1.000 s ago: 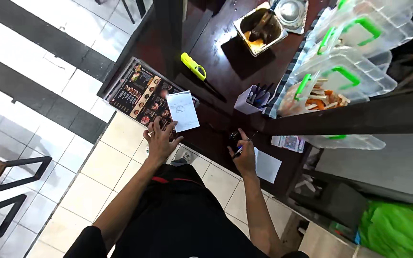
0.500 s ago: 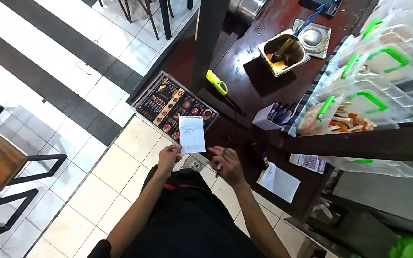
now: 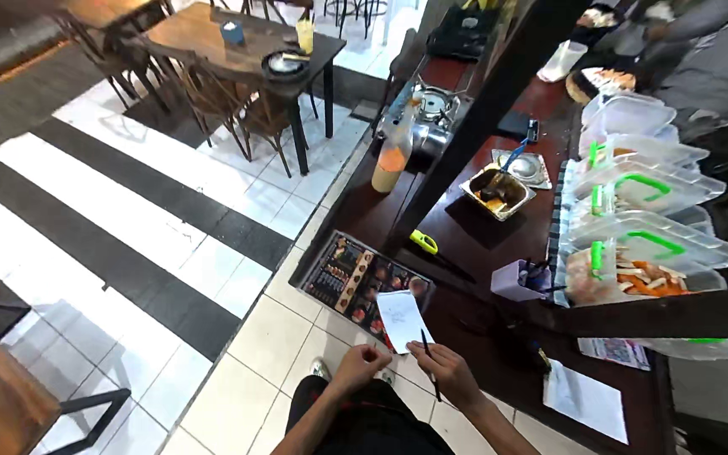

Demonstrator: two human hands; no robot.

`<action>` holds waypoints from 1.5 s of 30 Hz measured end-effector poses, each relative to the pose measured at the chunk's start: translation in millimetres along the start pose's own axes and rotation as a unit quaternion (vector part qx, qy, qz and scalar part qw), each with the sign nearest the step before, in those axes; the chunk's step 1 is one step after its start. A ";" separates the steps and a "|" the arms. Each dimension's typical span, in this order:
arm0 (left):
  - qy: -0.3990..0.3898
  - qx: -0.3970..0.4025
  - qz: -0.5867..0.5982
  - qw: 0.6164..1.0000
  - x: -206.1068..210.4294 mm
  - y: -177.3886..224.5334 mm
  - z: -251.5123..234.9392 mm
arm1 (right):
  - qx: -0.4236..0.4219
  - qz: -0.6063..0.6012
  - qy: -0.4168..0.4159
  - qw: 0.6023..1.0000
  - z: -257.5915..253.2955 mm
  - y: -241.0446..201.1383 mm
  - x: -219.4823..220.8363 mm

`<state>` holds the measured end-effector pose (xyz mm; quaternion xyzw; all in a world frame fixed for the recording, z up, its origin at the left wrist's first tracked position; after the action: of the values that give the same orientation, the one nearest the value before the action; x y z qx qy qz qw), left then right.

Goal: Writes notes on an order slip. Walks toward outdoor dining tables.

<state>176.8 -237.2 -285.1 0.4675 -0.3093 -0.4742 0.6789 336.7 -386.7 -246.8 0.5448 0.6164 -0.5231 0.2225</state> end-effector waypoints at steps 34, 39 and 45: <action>-0.066 0.406 -0.496 0.765 -30.7 38.0 -88.5 | 0.534 -0.190 0.211 0.796 -82.1 69.1 -24.4; -0.050 0.378 -0.516 0.767 -33.2 30.8 -86.0 | 0.542 -0.163 0.204 0.798 -90.0 99.7 -35.2; 0.004 0.329 -0.525 0.785 -21.0 33.4 -81.8 | 0.494 -0.055 0.283 0.820 -81.2 137.9 -90.4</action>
<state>251.7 -185.9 -283.9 0.7548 -0.1508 -0.6248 0.1310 513.2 -373.8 -197.3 0.6708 0.3404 -0.5914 -0.2904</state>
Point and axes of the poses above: each hand's wrist, its own z-axis away from the middle knuckle, its own x-axis out of the palm, y = z × x, the point moved 5 cm from there along -z, towards the middle knuckle, and after that the axes turned 11 degrees about x, right-handed, at the moved point
